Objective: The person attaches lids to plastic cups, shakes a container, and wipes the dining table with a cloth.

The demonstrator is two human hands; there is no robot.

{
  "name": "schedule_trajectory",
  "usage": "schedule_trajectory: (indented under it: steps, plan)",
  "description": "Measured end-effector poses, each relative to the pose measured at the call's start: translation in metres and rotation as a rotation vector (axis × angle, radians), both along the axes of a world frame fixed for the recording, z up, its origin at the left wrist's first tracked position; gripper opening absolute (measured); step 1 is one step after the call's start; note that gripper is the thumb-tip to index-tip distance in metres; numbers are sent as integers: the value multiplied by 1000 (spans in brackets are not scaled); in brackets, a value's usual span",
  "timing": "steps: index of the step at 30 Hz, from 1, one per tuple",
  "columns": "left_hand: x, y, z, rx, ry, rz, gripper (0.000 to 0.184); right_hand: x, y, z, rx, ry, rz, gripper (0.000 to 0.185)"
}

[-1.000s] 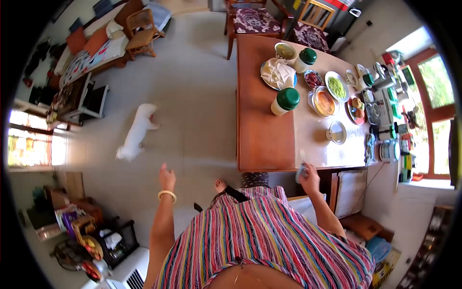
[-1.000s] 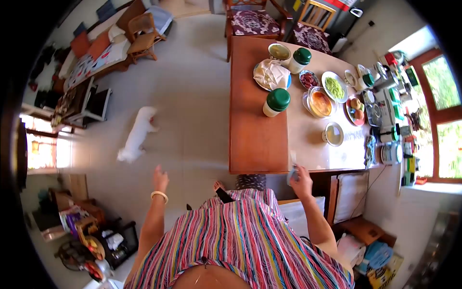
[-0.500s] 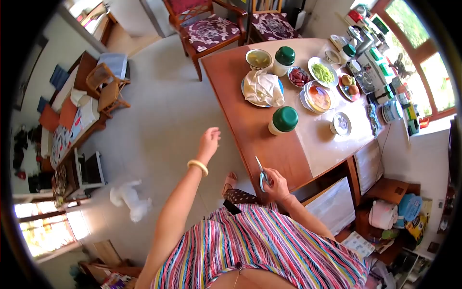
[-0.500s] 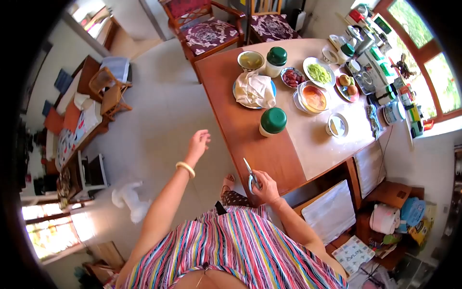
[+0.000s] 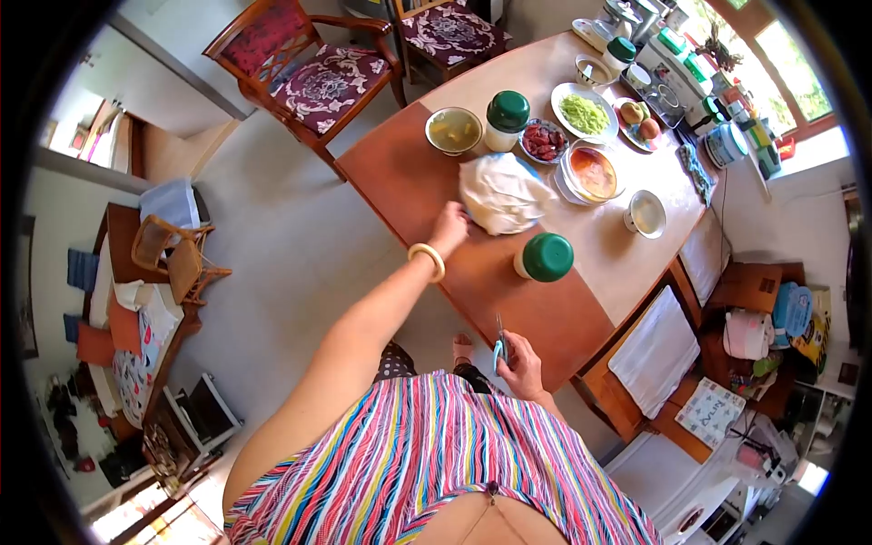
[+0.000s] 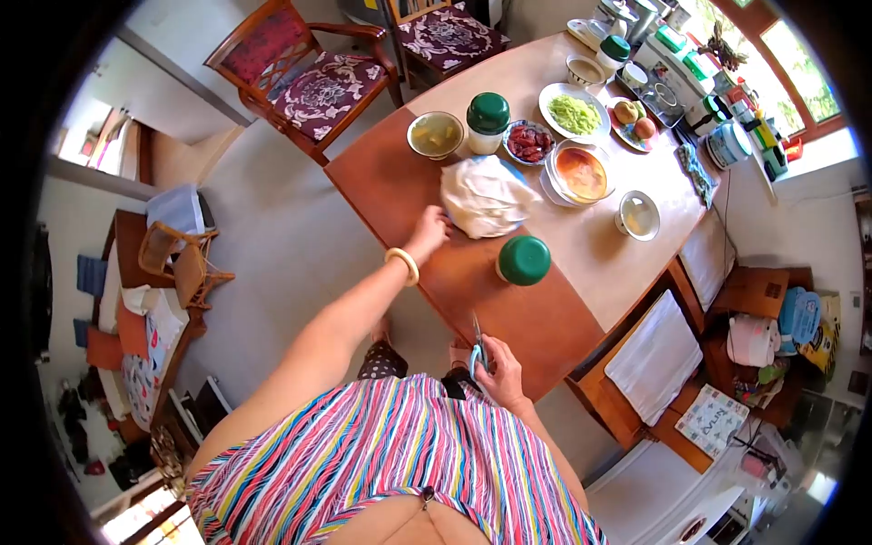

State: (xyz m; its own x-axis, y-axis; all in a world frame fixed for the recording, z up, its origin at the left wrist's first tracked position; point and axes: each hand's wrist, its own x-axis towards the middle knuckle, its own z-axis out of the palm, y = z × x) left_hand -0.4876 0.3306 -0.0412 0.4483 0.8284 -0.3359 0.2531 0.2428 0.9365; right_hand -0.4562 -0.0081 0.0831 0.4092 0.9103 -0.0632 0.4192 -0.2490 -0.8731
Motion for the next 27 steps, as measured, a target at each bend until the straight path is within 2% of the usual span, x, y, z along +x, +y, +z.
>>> schedule_trajectory:
  steps: [2, 3, 6, 7, 10, 12, 16, 18, 22, 24, 26, 27]
  plan:
    - [-4, -19, 27, -61, 36, -257, 29, -11, 26, -2, -9, -4, -23, 52]
    - [-9, -18, 32, -112, 55, -281, 30, -18, 43, -1, 2, -25, -39, 52]
    - [-55, 16, 32, 41, -9, -354, 26, -44, 96, 0, 43, -45, -116, 50]
    - [-76, 35, 73, 80, 27, -294, 22, -58, 112, 2, 54, -38, -156, 50]
    - [-125, 131, 67, 599, -29, -65, 17, -87, 159, 1, 53, -13, -277, 52]
    - [-136, 197, 79, 691, -18, 79, 13, -104, 194, 22, 54, -12, -335, 53]
    - [-120, 320, 65, 550, 128, 103, 17, -112, 262, 41, 100, -5, -323, 54]
    - [-100, 365, 36, 608, 190, 40, 20, -104, 297, 39, 120, 27, -316, 54]
    - [-57, 415, -10, 420, 392, -205, 33, -78, 364, 24, 226, 45, -283, 53]
    - [-33, 426, -33, 290, 341, -306, 41, -70, 393, 35, 168, 128, -288, 53]
    - [-8, 430, -35, -86, 373, -413, 40, -65, 419, 31, 232, 77, -293, 54]
    - [4, 427, -35, -163, 385, -423, 40, -66, 430, 34, 206, 226, -346, 52]
